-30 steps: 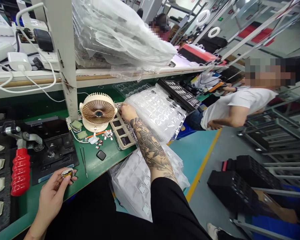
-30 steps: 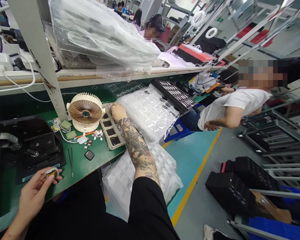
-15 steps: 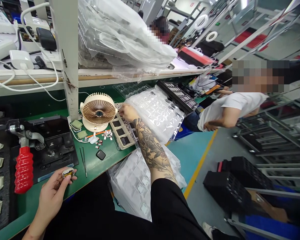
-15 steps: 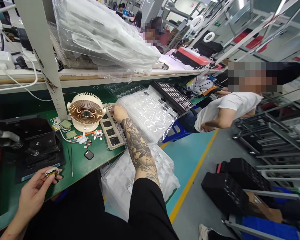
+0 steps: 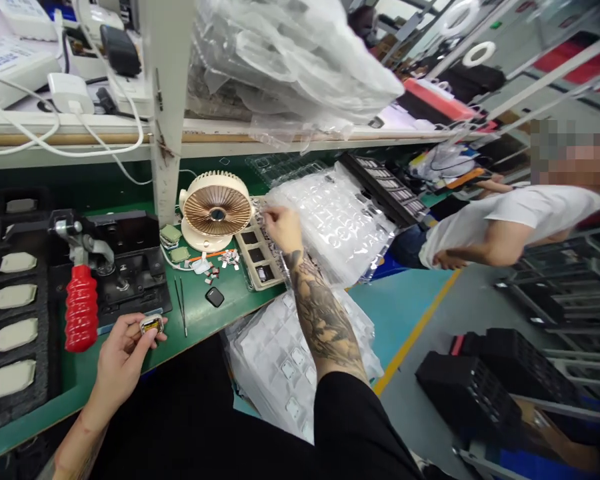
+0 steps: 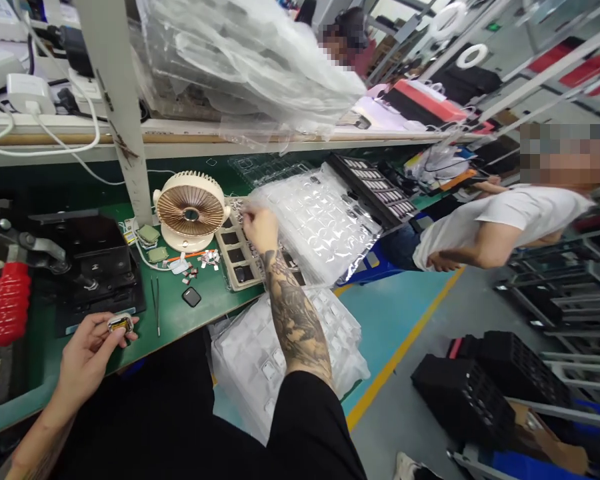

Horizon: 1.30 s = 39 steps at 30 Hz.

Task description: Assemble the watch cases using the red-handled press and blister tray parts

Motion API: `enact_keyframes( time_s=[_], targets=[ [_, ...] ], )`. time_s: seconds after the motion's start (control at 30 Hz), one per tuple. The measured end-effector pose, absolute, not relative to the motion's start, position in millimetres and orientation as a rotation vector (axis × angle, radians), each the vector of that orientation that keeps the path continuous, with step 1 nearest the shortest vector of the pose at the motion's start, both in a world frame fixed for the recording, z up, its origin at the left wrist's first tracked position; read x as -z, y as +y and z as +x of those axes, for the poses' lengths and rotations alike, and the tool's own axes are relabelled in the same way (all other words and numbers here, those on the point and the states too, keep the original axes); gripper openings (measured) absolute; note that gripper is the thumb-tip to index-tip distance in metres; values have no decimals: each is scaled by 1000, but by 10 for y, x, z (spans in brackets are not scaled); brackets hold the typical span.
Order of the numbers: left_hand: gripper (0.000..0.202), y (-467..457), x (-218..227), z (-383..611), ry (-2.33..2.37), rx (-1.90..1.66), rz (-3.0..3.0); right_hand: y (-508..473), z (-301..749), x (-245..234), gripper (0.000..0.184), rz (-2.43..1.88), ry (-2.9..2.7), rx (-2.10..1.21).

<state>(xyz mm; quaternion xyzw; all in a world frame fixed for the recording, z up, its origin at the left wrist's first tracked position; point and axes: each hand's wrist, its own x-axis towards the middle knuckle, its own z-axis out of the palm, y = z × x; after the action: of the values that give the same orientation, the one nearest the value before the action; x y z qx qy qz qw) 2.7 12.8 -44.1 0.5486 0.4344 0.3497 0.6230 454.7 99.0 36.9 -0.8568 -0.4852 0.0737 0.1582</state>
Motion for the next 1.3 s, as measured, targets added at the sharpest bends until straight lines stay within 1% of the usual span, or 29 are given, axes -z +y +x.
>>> enact_keyframes(
  time_s=[0.07, 0.17, 0.27, 0.37, 0.57, 0.63, 0.7, 0.73, 0.77, 0.83, 0.9, 0.97, 1.07, 1.17, 1.23, 1.3],
  targets=[
    [27, 127, 390, 17, 1014, -759, 1380, 705, 4253, -398, 35, -2319, -1357, -268],
    [21, 156, 317, 17, 1025, -722, 1608, 252, 3611, -358, 27, -1911, -1283, -467],
    [17, 217, 284, 37, 960, -793, 1676, -83, 2921, -286, 20, -1651, -1434, -662],
    [15, 265, 276, 52, 909, -852, 1675, -226, 2427, -190, 15, -1466, -1645, -714],
    [11, 260, 278, 49, 912, -865, 1645, -194, 2224, -55, 18, -1432, -1914, -667],
    [10, 257, 283, 39, 903, -846, 1678, -155, 2260, -73, 19, -1433, -1931, -762],
    [10, 264, 287, 23, 868, -818, 1690, -102, 2301, -97, 17, -1450, -1814, -968],
    [10, 270, 288, 14, 848, -797, 1690, -71, 2323, -102, 18, -1465, -1723, -1090],
    [10, 277, 287, 4, 826, -771, 1691, -37, 2344, -100, 22, -1485, -1632, -1213],
    [9, 290, 282, -12, 789, -727, 1718, 31, 2380, -74, 36, -1526, -1502, -1418],
    [7, 300, 270, -23, 752, -720, 1755, 88, 2399, -40, 46, -1548, -1445, -1560],
    [5, 304, 256, -28, 721, -736, 1781, 106, 2390, -26, 51, -1561, -1418, -1619],
    [5, 294, 243, -27, 704, -757, 1789, -21, 2315, -59, 48, -1577, -1368, -1541],
    [14, 267, 258, -22, 748, -829, 1810, -386, 2200, -40, 39, -1537, -1285, -1248],
    [18, 249, 288, -23, 797, -923, 1736, -721, 2179, 88, 36, -1525, -1269, -1078],
    [25, 234, 318, -29, 842, -956, 1575, -1097, 2283, 310, 33, -1694, -1282, -947]
  ],
)
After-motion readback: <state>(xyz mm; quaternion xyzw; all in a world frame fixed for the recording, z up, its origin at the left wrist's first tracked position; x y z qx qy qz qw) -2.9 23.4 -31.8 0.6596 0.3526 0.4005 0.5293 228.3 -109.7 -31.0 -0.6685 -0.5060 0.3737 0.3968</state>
